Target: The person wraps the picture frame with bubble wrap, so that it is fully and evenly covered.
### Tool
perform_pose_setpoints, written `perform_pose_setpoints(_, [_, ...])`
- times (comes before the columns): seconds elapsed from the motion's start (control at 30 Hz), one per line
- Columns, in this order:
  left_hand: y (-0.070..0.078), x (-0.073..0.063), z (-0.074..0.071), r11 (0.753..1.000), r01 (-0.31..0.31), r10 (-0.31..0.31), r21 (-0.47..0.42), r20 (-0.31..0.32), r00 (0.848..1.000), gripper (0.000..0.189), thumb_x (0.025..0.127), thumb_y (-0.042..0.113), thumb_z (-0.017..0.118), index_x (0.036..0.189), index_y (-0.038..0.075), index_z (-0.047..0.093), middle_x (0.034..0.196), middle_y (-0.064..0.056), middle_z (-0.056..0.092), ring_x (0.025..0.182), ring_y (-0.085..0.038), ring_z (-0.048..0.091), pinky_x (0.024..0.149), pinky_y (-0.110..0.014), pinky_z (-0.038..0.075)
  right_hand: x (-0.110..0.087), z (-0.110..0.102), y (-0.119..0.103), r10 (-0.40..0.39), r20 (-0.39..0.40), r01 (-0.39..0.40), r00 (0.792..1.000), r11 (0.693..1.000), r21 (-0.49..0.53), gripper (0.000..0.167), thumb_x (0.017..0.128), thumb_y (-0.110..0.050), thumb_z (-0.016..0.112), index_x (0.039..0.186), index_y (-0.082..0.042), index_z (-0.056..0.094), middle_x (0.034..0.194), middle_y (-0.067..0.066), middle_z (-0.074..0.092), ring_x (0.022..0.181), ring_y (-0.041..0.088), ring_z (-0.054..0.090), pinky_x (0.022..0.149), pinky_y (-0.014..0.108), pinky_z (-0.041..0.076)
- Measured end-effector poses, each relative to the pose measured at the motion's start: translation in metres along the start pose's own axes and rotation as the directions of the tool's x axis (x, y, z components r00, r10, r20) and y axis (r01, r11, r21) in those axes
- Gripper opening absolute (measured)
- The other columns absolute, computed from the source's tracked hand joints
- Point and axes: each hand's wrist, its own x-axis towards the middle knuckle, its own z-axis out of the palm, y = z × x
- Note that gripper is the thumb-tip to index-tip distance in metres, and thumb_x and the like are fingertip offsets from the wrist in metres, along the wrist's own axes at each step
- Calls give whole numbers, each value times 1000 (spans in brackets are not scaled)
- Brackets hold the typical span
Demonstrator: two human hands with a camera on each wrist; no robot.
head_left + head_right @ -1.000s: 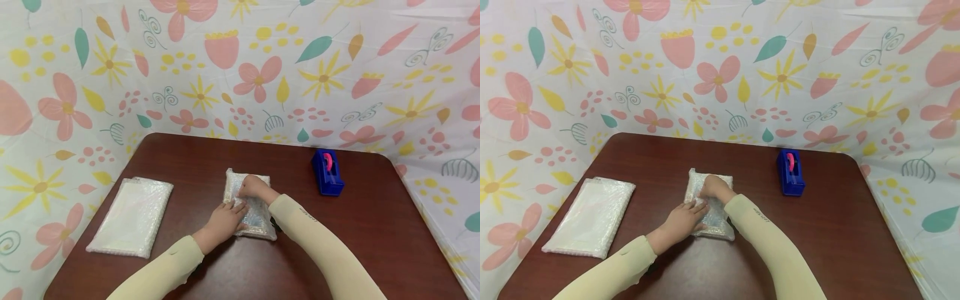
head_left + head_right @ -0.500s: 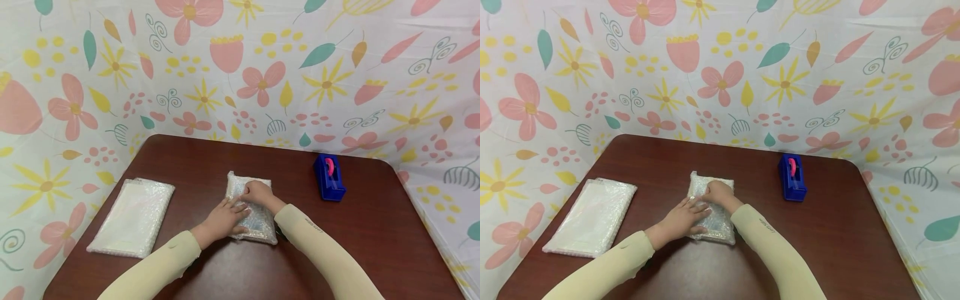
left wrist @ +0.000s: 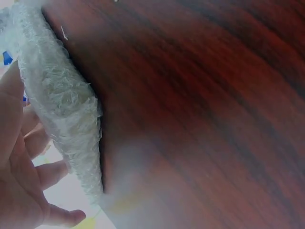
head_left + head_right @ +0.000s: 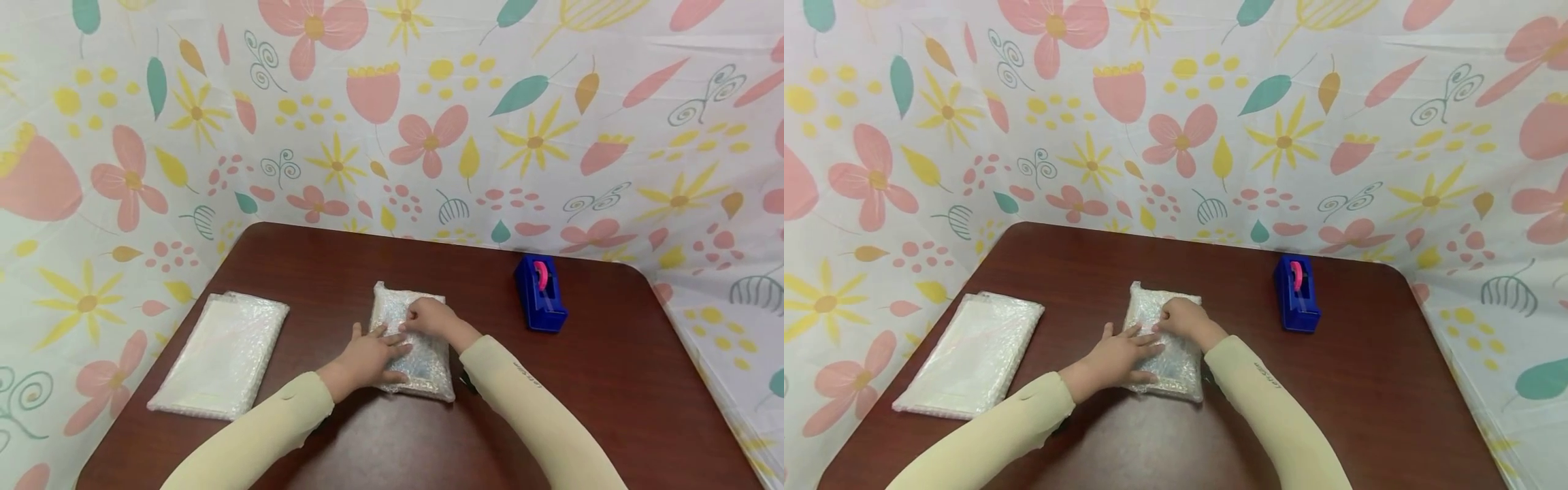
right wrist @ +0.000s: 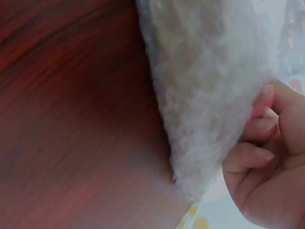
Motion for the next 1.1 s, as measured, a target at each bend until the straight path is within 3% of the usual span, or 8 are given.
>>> perform_pose_setpoints(0.13, [0, 0, 1, 1000, 15, -15, -17, -4, 1000, 66, 92, 65, 60, 150, 36, 53, 160, 9, 48, 152, -31, 42, 110, -79, 35, -8, -1, 7, -32, -50, 31, 998, 999, -34, 25, 96, -25, 72, 75, -12, 68, 69, 0, 65, 59, 9, 44, 58, 22, 37])
perform_pose_setpoints(0.27, [0, 0, 2, 999, 19, -19, -30, -5, 1000, 65, 92, 65, 59, 151, 36, 51, 160, 10, 47, 153, -30, 41, 111, -80, 33, -15, 1, 12, -29, -89, 21, 996, 996, -85, 23, 96, -31, 71, 80, -14, 69, 75, -1, 69, 62, 8, 50, 58, 23, 41])
perform_pose_setpoints(0.5, [0, -1, 3, 999, 33, -34, -17, -5, 999, 65, 93, 66, 58, 151, 38, 51, 160, 13, 47, 153, -27, 41, 112, -80, 33, -21, -3, 17, -15, -81, 12, 997, 999, -42, 19, 96, -27, 71, 85, -13, 72, 76, 1, 71, 61, 10, 52, 58, 24, 42])
perform_pose_setpoints(0.83, [-1, -1, 4, 999, 43, -43, -27, 4, 999, 64, 93, 65, 58, 150, 38, 52, 160, 14, 46, 153, -26, 40, 112, -79, 32, -25, -8, 40, -96, -14, 97, 995, 983, 154, 18, 100, -21, 66, 103, -6, 76, 90, 8, 76, 68, 7, 53, 66, 25, 48])
perform_pose_setpoints(0.97, [0, -1, 4, 998, 43, -42, -39, 4, 999, 63, 93, 64, 60, 150, 37, 53, 160, 13, 47, 153, -26, 40, 112, -80, 32, -30, -7, 51, -89, 20, 79, 996, 952, 297, 22, 101, -17, 63, 113, -3, 76, 68, 2, 66, 59, 9, 47, 60, 25, 45])
perform_pose_setpoints(1.1, [0, -1, 4, 997, 46, -45, -56, 11, 999, 63, 93, 63, 61, 150, 36, 53, 160, 12, 47, 154, -27, 39, 112, -80, 31, -33, -6, 57, -110, 57, 78, 992, 915, 396, 27, 104, -12, 58, 124, 1, 70, 60, -3, 51, 56, 12, 44, 57, 28, 43])
